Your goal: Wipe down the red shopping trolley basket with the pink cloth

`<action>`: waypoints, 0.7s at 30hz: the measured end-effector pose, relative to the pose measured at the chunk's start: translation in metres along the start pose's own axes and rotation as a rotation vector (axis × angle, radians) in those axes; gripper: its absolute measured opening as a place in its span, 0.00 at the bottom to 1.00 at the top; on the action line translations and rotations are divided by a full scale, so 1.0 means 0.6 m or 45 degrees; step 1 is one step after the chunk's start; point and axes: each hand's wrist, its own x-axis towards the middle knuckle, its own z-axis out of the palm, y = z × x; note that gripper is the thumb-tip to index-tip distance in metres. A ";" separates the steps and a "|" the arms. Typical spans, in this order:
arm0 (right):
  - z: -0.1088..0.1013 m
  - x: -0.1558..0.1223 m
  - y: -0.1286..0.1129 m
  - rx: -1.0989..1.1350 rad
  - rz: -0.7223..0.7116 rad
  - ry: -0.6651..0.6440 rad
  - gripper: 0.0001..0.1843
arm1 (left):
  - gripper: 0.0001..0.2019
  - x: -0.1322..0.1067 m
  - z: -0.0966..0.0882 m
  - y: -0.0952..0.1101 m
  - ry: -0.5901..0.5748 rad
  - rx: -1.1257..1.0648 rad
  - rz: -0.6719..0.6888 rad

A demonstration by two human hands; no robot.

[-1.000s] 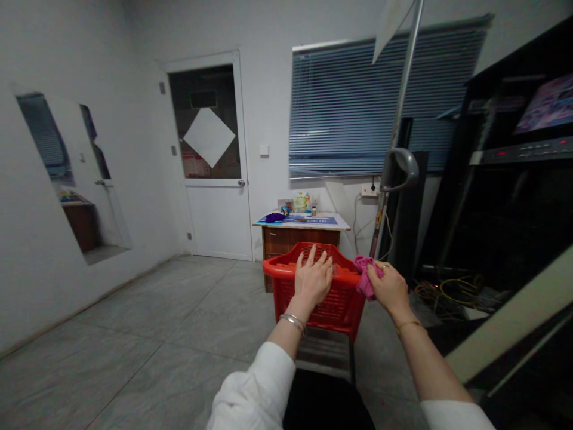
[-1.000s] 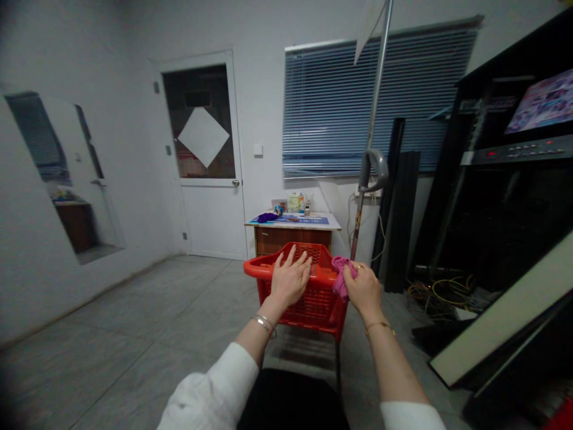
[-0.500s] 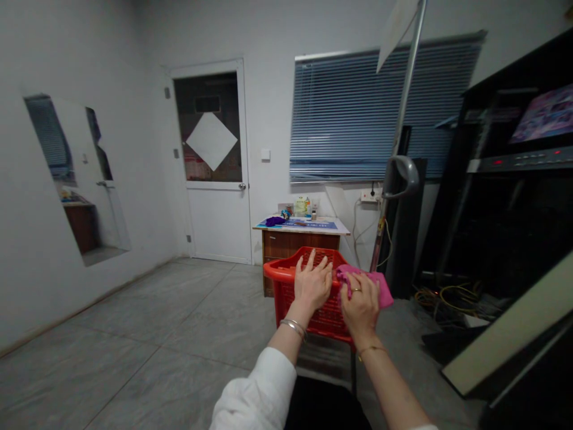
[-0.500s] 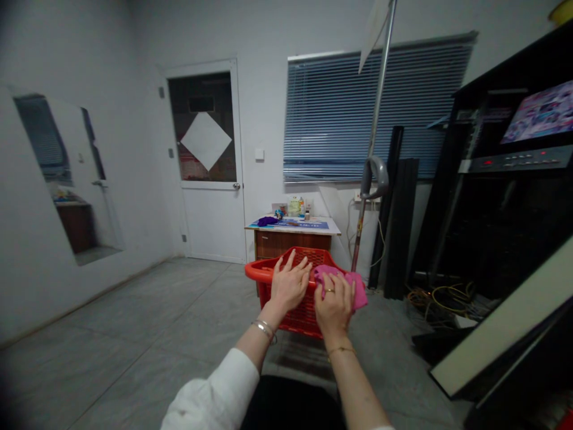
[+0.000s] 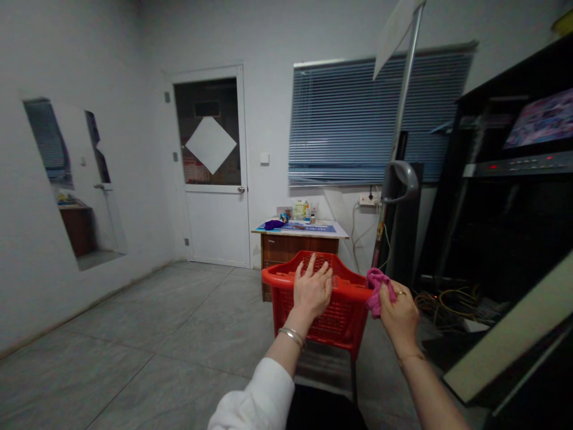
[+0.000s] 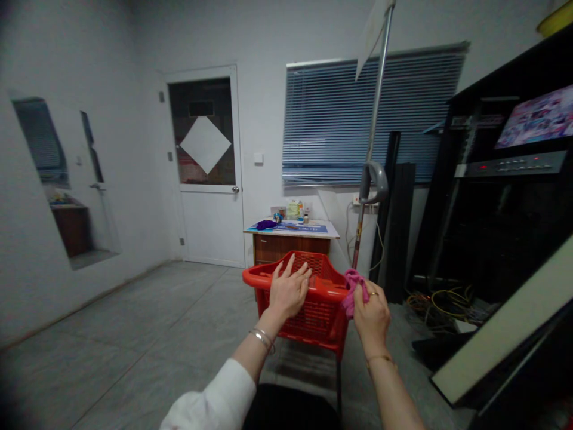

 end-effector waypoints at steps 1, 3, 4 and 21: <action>0.007 -0.011 -0.015 -0.018 -0.071 0.041 0.21 | 0.17 0.000 0.000 0.001 0.003 -0.003 -0.001; 0.022 -0.036 -0.051 -0.072 -0.239 0.086 0.17 | 0.17 -0.001 -0.002 0.002 0.009 -0.004 0.002; 0.029 -0.047 -0.068 -0.104 -0.308 0.090 0.15 | 0.17 -0.002 -0.003 0.002 0.012 0.001 0.001; -0.018 0.040 -0.002 -0.044 -0.299 -0.409 0.21 | 0.16 -0.005 -0.011 0.003 0.024 -0.011 0.013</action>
